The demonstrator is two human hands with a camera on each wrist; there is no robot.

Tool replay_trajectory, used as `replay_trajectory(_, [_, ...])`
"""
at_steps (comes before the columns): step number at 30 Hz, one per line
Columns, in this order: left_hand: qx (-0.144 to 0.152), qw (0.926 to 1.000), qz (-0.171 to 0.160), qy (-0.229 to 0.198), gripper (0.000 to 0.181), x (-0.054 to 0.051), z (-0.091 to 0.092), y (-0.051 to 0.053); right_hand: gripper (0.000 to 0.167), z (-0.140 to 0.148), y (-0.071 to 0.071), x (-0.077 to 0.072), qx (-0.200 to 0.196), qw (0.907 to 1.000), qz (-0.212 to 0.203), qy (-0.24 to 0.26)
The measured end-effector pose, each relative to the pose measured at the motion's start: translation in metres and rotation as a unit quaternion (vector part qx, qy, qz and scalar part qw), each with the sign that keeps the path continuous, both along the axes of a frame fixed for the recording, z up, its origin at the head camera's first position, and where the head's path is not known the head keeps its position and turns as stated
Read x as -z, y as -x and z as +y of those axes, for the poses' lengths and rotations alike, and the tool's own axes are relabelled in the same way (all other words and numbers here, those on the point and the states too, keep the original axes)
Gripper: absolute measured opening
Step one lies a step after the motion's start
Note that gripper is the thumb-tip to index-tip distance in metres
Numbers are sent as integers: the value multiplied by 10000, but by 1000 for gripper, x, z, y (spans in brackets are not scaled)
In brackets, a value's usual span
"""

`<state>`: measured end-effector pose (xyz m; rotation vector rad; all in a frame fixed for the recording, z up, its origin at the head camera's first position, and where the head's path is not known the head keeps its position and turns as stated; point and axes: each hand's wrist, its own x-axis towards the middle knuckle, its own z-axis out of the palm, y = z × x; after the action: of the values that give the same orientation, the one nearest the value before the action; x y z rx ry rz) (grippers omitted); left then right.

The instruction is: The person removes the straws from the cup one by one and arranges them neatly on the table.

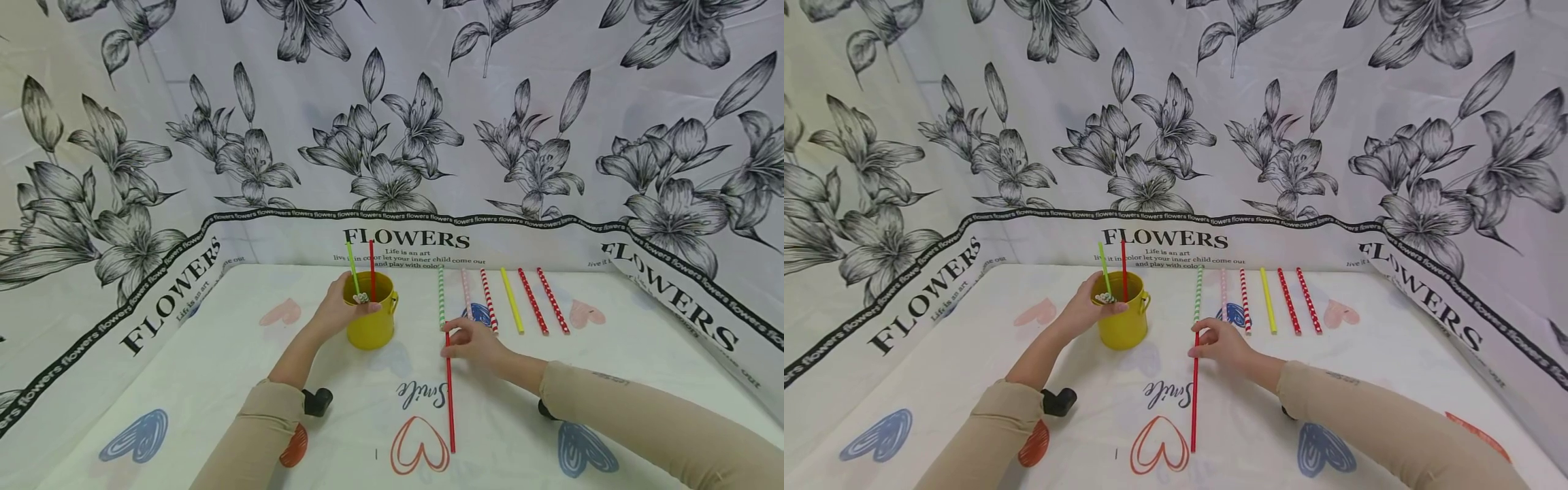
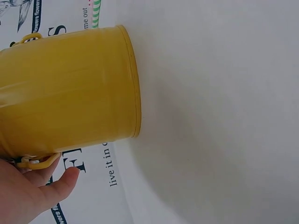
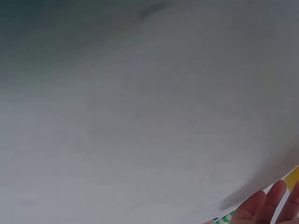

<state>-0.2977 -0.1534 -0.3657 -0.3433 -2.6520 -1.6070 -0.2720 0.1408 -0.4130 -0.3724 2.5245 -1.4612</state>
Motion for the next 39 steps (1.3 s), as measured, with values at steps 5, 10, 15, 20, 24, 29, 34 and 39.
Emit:
replay_trajectory(5, [65, 9999, 49, -83, 73, -1, 0, -1, 40, -3, -2, 2, 10, 9987, -139, -500])
replay_trajectory(10, [53, 9999, 55, -72, 72, -1, 0, 0, 38, -1, -5, 2, -239, 9966, -72, -788])
replay_trajectory(15, [30, 10000, -4, -70, 74, 0, 1, 1, 62, 2, -16, 0, -539, 9846, -49, -1662])
replay_trajectory(20, [9, 9999, -1, -100, 74, 0, 0, 1, 95, 0, -29, -4, -1181, 9510, -35, -2856])
replay_trajectory(24, [18, 9999, 0, -127, 74, 0, 0, 1, 101, -4, -34, -6, -1323, 9334, 180, -3330])
replay_trajectory(29, [99, 9998, 57, -175, 72, -1, 1, 1, 100, -7, -37, -6, -1328, 9246, 410, -3546])
replay_trajectory(34, [152, 9996, 103, -207, 72, -2, 0, 0, 101, -8, -38, -4, -1265, 9195, 546, -3682])
replay_trajectory(39, [136, 9997, 83, -194, 72, -2, 1, 1, 101, -8, -38, -3, -1233, 9201, 557, -3677])
